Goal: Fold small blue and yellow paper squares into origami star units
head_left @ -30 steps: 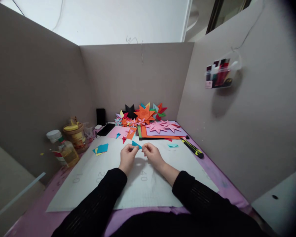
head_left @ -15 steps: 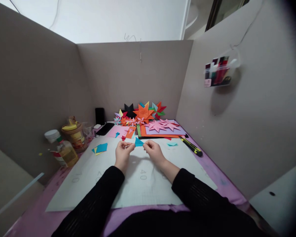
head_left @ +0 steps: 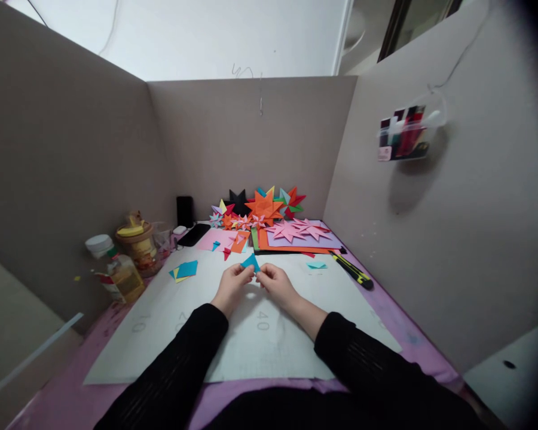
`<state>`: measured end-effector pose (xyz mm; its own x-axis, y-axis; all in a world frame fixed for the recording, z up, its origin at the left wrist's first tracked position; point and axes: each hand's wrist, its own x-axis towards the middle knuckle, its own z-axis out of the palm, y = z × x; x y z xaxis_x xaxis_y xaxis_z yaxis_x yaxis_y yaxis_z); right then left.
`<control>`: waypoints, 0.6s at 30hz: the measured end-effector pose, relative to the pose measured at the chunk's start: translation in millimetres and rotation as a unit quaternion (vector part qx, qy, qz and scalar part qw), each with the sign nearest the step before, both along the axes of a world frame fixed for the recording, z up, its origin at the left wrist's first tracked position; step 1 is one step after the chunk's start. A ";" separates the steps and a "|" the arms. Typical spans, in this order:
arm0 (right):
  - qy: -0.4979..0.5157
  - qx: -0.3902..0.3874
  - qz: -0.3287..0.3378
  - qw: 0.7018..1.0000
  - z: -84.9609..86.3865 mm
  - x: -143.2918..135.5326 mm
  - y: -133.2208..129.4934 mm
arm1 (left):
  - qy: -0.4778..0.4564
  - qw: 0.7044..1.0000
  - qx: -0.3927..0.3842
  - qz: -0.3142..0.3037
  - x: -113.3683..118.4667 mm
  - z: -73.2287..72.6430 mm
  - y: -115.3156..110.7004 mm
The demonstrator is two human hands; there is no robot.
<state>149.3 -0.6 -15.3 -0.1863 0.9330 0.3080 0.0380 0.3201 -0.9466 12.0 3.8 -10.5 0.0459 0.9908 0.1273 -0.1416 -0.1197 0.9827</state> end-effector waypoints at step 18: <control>0.033 -0.001 -0.024 0.999 0.4 2.4 4.8 | 0.110 0.988 0.100 0.046 -2.0 4.1 -2.3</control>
